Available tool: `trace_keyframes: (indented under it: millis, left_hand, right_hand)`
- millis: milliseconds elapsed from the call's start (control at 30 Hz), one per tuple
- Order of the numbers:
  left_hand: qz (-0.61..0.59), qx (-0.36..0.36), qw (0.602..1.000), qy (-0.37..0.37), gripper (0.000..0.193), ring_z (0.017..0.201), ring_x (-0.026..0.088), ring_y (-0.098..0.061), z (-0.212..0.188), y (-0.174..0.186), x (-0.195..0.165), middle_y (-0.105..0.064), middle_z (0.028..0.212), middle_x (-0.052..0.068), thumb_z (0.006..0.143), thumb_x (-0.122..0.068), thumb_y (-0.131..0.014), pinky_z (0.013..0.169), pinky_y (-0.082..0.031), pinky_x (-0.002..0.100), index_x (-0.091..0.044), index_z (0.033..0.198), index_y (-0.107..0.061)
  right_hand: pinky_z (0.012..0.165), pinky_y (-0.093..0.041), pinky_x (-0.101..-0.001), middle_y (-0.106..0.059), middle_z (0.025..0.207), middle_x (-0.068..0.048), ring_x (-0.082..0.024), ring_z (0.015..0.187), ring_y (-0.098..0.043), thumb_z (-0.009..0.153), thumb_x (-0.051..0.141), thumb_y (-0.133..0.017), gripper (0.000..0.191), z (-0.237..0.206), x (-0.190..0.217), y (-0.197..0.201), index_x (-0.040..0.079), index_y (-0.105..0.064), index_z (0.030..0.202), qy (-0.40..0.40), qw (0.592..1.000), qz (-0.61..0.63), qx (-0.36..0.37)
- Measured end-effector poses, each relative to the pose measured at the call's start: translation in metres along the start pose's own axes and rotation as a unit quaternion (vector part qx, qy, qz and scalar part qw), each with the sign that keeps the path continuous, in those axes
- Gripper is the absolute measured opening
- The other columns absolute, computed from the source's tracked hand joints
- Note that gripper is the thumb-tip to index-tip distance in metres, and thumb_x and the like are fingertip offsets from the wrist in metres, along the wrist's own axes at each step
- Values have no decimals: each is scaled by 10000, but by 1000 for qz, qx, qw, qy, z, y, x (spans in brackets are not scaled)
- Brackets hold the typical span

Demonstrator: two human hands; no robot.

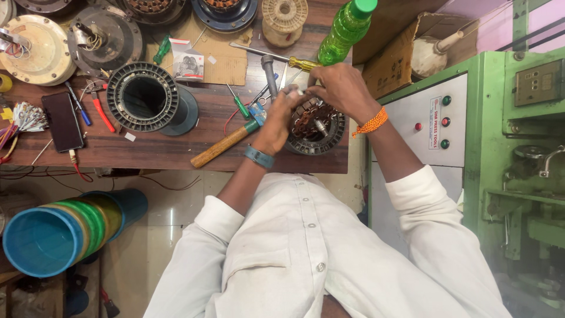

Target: The person works at a workbench fitting copper motor windings into the slots of a motor stator, pressing and adjusting the coil ends by hand and turning the stator as they work around it. They continue seating the windings around the stator throughout the episode.

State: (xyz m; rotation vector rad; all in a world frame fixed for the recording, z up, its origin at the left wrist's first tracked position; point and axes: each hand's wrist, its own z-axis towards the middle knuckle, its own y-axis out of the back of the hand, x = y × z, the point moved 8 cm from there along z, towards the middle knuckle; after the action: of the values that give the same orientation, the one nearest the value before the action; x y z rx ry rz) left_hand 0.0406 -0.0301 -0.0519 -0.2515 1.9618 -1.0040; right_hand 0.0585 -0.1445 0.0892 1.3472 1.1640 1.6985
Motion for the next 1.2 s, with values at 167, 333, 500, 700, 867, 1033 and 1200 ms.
trace_keyframes:
  millis: [167,333,500,700,867,1033,1200]
  left_hand:
    - [-20,31,999,25,615,1147,204,-633,10,3,5,-647,1218,107,917,-159,-750,1008,-527,373,-120,1424,-402]
    - [71,75,994,-39,640,1043,185,-651,13,4,-15,-650,1084,86,910,-104,-756,937,-545,345,-171,1409,-362]
    - [187,158,965,-94,600,1060,125,-604,8,3,-30,-630,1083,43,980,-133,-758,973,-503,297,-146,1435,-367]
    - [257,202,937,-126,413,1099,110,-608,12,1,-37,-638,1113,25,1004,-176,-737,1009,-502,293,-109,1313,-471]
    - [284,223,926,-111,273,1067,95,-608,11,-4,-41,-643,1092,3,997,-201,-715,985,-502,283,-80,1184,-556]
    - [376,200,899,-101,255,964,110,-612,-8,-23,-56,-653,1034,8,977,-205,-709,884,-518,300,-77,1182,-628]
    - [506,75,813,-278,352,957,208,-676,-34,-59,-68,-695,1059,74,848,-220,-817,856,-539,353,-72,1137,-683]
  right_hand:
    - [630,-520,-445,-692,753,-131,-325,704,-692,858,206,-816,214,-6,11,10,44,-715,954,24,999,25,-41]
    - [622,-503,-409,-691,759,-149,-281,657,-663,878,212,-832,223,-33,13,11,22,-730,933,-59,992,105,-40]
    - [630,-481,-355,-704,813,-121,-199,671,-611,936,162,-789,161,-62,21,2,37,-760,1034,-88,972,210,-67]
    - [569,-436,-287,-668,732,-56,-87,624,-547,921,144,-777,149,-81,10,-18,11,-757,985,-138,951,254,-108]
    - [517,-351,-256,-589,663,5,-44,586,-448,917,153,-781,156,-96,-17,-24,10,-755,975,-217,930,273,-118]
    - [520,-307,-279,-520,626,-29,-65,588,-388,939,114,-776,126,-98,-28,-6,-6,-751,968,-217,934,253,-125]
    - [538,-363,-273,-587,676,-17,-48,610,-449,945,84,-750,107,-86,-21,13,-17,-734,975,-169,938,257,-159]
